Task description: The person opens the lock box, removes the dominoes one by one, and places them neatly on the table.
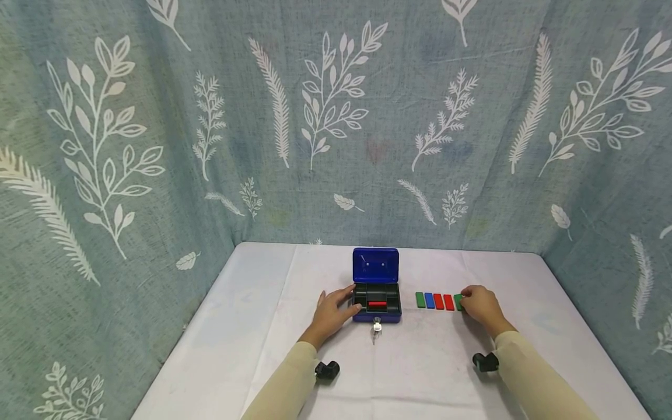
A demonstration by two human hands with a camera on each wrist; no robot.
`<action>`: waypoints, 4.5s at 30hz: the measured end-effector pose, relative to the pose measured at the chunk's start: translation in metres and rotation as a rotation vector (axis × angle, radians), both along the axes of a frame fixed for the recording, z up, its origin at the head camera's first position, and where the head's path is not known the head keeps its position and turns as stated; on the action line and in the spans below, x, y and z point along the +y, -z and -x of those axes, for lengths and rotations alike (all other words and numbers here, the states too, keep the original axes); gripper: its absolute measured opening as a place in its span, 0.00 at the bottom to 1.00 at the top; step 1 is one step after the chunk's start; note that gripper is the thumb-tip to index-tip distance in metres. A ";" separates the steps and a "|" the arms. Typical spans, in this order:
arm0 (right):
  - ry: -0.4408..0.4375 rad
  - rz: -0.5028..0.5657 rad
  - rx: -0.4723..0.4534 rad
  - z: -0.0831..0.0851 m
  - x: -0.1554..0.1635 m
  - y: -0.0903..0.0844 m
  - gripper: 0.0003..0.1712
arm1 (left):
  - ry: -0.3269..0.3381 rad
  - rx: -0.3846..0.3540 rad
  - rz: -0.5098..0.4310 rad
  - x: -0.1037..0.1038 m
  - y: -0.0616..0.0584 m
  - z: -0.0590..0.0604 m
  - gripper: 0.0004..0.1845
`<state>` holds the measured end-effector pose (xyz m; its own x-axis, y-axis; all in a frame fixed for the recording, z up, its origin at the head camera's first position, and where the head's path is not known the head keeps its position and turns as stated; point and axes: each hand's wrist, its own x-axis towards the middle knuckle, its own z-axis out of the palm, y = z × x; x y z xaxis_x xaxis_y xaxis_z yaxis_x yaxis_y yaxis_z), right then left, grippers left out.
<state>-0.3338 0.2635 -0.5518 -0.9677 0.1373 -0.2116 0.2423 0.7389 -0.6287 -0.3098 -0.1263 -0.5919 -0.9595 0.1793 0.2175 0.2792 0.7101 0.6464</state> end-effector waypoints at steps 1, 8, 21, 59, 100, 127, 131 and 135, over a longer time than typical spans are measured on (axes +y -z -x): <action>0.001 -0.003 -0.001 0.000 0.000 0.000 0.19 | 0.001 0.001 -0.001 0.000 0.000 0.000 0.35; -0.003 -0.027 0.009 0.000 0.001 -0.001 0.19 | -0.002 -0.002 -0.002 0.001 -0.002 -0.001 0.35; -0.002 -0.029 0.023 -0.002 0.002 0.001 0.18 | -0.003 -0.005 0.009 0.002 -0.002 -0.001 0.34; 0.021 -0.026 0.019 -0.004 0.000 0.007 0.23 | -0.003 0.003 -0.002 0.000 0.005 0.005 0.34; -0.050 0.002 0.084 -0.006 -0.014 -0.020 0.20 | -0.005 -0.016 0.005 -0.002 0.002 0.002 0.35; -0.082 0.101 0.146 -0.016 -0.059 -0.016 0.17 | 0.002 0.014 0.000 0.000 -0.001 0.000 0.34; -0.092 0.091 0.181 -0.017 -0.063 -0.013 0.17 | -0.002 0.012 0.006 0.000 -0.001 0.000 0.34; -0.115 0.067 0.218 -0.017 -0.068 -0.013 0.15 | -0.003 0.004 0.011 0.000 -0.001 0.000 0.34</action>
